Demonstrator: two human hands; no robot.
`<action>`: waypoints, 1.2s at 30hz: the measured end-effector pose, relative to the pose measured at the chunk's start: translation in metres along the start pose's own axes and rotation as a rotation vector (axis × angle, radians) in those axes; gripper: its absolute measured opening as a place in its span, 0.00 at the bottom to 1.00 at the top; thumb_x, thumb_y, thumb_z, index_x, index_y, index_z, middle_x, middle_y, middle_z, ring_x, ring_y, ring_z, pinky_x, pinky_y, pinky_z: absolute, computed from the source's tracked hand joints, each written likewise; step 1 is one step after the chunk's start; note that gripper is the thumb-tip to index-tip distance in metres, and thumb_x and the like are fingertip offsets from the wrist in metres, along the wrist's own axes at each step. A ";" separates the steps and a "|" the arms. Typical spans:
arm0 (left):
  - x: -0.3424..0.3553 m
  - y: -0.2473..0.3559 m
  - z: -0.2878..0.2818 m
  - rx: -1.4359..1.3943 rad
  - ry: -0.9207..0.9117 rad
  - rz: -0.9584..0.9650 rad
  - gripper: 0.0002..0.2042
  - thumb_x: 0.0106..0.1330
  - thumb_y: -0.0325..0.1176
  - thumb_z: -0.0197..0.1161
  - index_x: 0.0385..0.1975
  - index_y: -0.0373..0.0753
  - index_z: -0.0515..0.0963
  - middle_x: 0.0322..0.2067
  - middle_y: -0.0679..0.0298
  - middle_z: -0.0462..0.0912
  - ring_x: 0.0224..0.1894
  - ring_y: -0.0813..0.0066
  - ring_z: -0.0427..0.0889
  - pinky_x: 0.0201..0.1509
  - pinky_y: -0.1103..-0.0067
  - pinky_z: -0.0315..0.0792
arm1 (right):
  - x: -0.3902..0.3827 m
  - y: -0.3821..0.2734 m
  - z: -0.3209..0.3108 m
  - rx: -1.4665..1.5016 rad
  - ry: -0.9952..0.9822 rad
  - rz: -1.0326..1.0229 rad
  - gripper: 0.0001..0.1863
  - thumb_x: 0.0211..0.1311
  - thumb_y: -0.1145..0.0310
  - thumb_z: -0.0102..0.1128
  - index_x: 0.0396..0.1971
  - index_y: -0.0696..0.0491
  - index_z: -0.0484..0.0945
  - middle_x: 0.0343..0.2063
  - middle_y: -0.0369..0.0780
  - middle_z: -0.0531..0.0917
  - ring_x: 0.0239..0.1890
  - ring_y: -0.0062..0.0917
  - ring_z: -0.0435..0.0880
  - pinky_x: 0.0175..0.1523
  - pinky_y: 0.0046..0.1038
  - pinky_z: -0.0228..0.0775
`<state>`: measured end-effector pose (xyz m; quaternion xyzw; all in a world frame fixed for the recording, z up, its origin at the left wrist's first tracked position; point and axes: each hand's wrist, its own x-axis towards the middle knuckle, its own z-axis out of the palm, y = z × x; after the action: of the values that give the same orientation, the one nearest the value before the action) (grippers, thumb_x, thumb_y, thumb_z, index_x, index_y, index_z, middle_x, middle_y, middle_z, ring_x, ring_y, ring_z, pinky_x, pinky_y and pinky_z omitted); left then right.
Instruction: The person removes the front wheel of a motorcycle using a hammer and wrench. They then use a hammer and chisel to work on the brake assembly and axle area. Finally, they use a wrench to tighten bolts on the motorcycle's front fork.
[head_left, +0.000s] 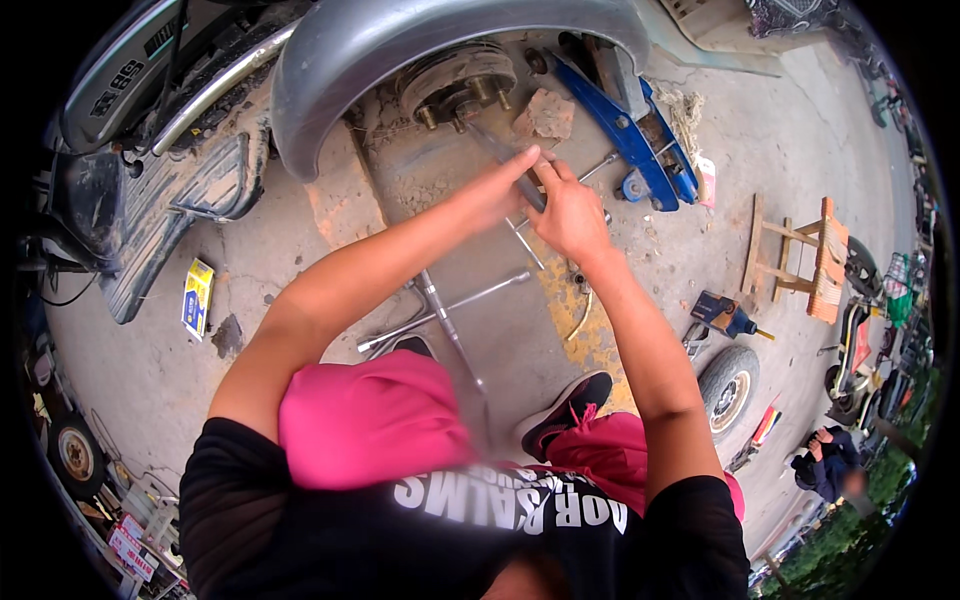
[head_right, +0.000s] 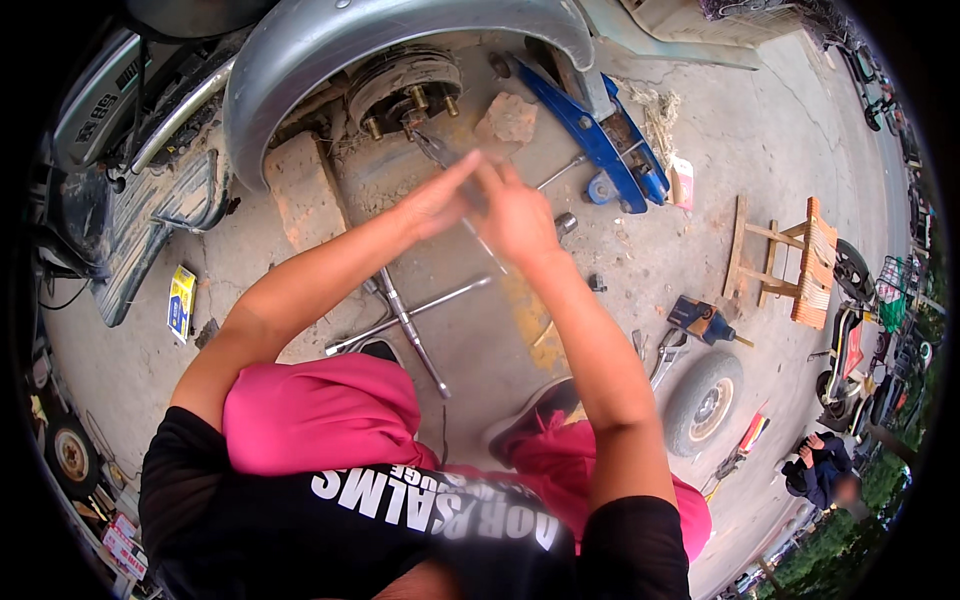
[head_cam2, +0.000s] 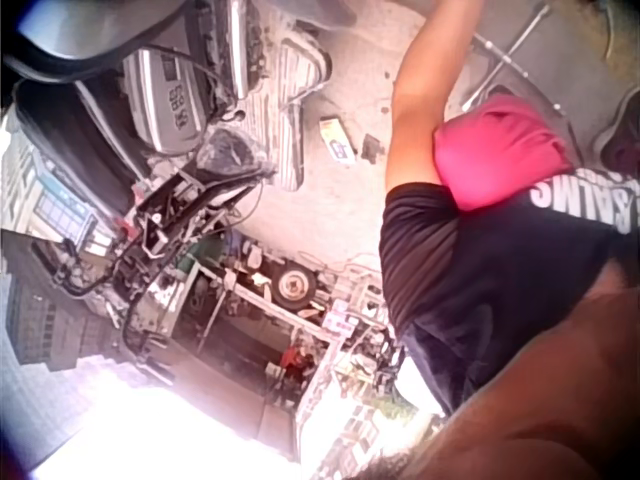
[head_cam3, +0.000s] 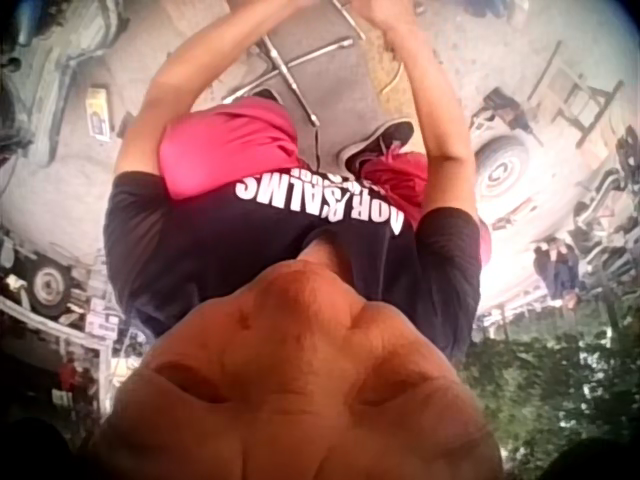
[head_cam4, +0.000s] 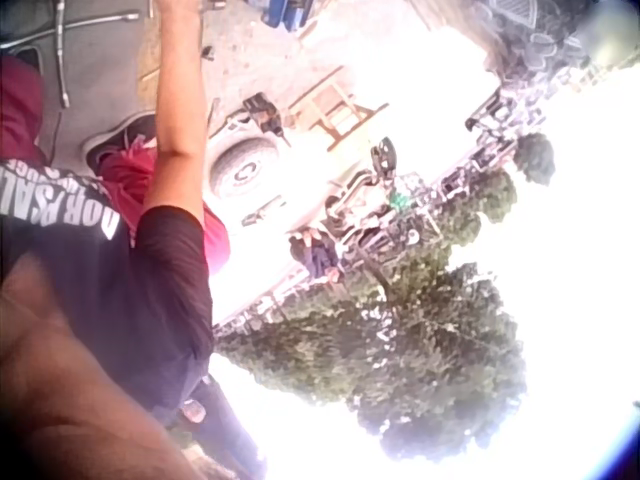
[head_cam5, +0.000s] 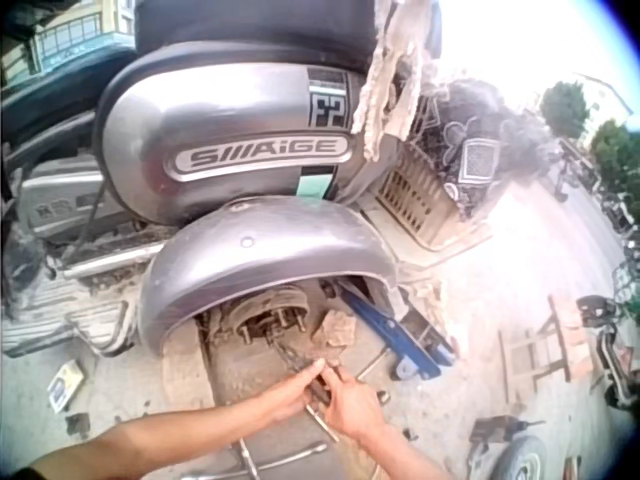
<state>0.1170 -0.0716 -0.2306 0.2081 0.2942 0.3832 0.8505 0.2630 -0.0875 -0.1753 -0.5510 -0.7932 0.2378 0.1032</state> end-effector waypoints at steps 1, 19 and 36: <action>-0.002 0.003 0.004 -0.002 0.021 -0.015 0.30 0.66 0.52 0.59 0.60 0.36 0.65 0.58 0.56 0.70 0.62 0.64 0.67 0.62 0.63 0.66 | 0.000 0.000 -0.003 0.004 0.001 -0.009 0.31 0.49 0.67 0.65 0.56 0.49 0.69 0.50 0.47 0.76 0.41 0.46 0.82 0.46 0.41 0.75; -0.046 0.040 0.014 0.162 0.262 -0.253 0.22 0.66 0.50 0.57 0.48 0.37 0.73 0.44 0.62 0.79 0.46 0.73 0.79 0.51 0.74 0.73 | -0.003 -0.075 -0.038 0.317 -0.313 0.350 0.29 0.57 0.61 0.59 0.54 0.64 0.66 0.44 0.57 0.79 0.51 0.50 0.77 0.54 0.39 0.68; -0.059 0.042 0.039 -0.177 0.267 -0.085 0.23 0.65 0.49 0.59 0.49 0.36 0.72 0.45 0.60 0.77 0.49 0.69 0.75 0.55 0.72 0.69 | 0.023 -0.087 -0.062 0.399 -0.459 0.328 0.25 0.55 0.65 0.55 0.49 0.67 0.69 0.37 0.50 0.80 0.39 0.38 0.80 0.38 0.32 0.71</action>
<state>0.0887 -0.0967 -0.1577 0.0668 0.3783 0.3958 0.8341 0.2087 -0.0744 -0.0812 -0.5724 -0.6343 0.5195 -0.0117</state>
